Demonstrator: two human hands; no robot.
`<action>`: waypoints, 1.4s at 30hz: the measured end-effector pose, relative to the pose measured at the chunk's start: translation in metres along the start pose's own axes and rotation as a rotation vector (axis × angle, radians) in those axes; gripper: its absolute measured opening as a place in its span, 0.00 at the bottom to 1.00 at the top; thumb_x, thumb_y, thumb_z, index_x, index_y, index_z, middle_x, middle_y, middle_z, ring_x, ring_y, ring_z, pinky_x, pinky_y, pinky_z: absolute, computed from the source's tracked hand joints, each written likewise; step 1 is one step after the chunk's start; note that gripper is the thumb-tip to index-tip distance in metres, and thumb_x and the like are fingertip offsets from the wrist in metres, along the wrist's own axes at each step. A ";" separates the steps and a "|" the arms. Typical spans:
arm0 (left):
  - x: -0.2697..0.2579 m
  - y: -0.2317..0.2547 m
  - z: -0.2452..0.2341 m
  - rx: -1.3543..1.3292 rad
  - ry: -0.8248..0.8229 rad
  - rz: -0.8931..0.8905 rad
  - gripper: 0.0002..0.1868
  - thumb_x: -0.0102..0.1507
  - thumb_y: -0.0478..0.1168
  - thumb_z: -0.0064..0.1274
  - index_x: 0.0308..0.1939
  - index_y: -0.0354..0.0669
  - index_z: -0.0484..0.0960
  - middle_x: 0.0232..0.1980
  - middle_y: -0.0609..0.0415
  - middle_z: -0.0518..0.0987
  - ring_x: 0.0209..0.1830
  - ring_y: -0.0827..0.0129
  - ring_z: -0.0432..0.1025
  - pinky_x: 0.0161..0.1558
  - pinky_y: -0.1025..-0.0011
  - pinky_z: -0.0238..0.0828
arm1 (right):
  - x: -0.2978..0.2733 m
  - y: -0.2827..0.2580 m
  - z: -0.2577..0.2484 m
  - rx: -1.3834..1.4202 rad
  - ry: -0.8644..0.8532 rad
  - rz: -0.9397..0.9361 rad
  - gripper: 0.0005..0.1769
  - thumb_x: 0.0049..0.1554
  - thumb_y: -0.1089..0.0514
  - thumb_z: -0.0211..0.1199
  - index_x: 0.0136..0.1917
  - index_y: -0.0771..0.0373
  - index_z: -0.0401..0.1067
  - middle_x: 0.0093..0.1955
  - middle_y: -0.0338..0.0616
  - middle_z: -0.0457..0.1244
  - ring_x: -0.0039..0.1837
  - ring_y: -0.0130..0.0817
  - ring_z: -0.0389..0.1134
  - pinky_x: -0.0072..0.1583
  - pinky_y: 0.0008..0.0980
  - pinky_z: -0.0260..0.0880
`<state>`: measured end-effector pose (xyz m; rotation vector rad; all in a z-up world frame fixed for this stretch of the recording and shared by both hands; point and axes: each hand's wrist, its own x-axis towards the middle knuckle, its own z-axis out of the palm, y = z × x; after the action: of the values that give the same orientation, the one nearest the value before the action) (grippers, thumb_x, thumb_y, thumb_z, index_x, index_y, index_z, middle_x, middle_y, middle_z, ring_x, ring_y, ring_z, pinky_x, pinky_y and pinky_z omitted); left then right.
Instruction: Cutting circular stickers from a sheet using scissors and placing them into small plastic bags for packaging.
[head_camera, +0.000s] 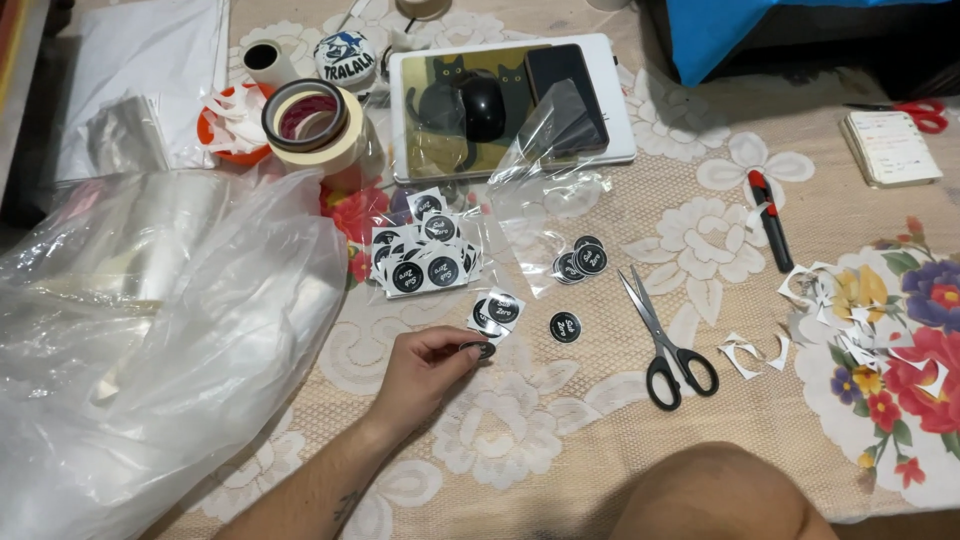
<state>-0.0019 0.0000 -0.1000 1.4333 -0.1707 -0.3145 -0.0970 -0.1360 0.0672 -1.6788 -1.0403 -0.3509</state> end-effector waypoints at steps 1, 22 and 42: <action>0.000 -0.002 0.002 0.003 -0.002 -0.005 0.10 0.57 0.28 0.60 0.42 0.31 0.89 0.33 0.43 0.86 0.34 0.72 0.74 0.37 0.74 0.78 | -0.003 0.010 -0.004 -0.041 0.014 -0.007 0.15 0.61 0.48 0.58 0.40 0.60 0.74 0.43 0.46 0.67 0.49 0.53 0.72 0.52 0.49 0.77; 0.171 -0.001 0.084 0.331 -0.076 0.440 0.12 0.61 0.39 0.61 0.48 0.43 0.85 0.37 0.46 0.85 0.36 0.62 0.81 0.34 0.70 0.79 | -0.113 0.195 -0.099 -0.301 0.740 0.648 0.11 0.62 0.62 0.64 0.58 0.67 0.74 0.44 0.44 0.67 0.49 0.31 0.67 0.45 0.28 0.73; 0.297 0.008 0.096 1.068 0.262 0.224 0.20 0.54 0.39 0.64 0.45 0.35 0.74 0.42 0.42 0.78 0.46 0.44 0.77 0.44 0.50 0.77 | -0.121 0.204 -0.093 -0.567 0.569 0.486 0.05 0.61 0.61 0.64 0.49 0.62 0.79 0.39 0.43 0.67 0.36 0.34 0.68 0.34 0.27 0.68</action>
<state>0.2515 -0.1835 -0.1005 2.4625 -0.3053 0.2044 0.0159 -0.2821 -0.1085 -2.0807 -0.0919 -0.7907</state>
